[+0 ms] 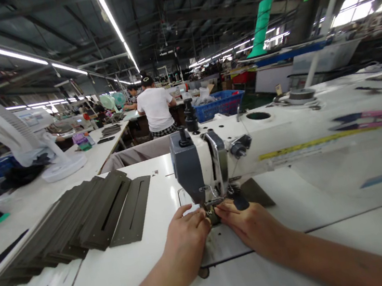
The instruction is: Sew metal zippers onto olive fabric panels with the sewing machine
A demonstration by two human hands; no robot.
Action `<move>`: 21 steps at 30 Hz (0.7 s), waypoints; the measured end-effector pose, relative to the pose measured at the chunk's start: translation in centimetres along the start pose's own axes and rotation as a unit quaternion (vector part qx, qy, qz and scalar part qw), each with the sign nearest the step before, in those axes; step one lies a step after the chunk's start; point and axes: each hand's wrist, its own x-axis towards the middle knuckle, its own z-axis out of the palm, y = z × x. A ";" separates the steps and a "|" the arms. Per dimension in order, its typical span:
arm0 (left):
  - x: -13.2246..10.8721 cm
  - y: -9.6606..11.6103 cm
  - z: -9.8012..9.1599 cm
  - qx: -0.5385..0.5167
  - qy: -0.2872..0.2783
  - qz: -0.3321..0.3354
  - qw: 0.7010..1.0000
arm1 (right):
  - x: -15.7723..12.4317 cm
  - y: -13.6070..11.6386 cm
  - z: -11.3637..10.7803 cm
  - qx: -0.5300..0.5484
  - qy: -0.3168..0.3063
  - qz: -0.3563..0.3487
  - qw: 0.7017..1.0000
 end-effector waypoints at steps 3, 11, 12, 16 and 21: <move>0.1 0.0 0.2 0.003 0.001 -0.002 1.000 | 0.1 0.1 0.1 -0.011 0.007 0.008 1.000; 0.0 0.2 0.3 -0.005 0.023 -0.013 1.000 | -0.3 0.0 0.9 0.014 0.015 0.016 1.000; -0.1 0.1 0.4 -0.011 0.026 -0.016 0.999 | -0.3 0.2 0.9 0.014 0.004 0.022 1.000; -0.4 0.0 0.2 -0.029 0.043 -0.038 0.998 | -0.6 1.7 0.0 -0.097 -0.005 0.072 0.993; -0.9 1.4 -2.0 -0.038 0.000 -0.036 0.999 | -3.9 0.5 -2.8 -0.293 -0.010 0.088 0.952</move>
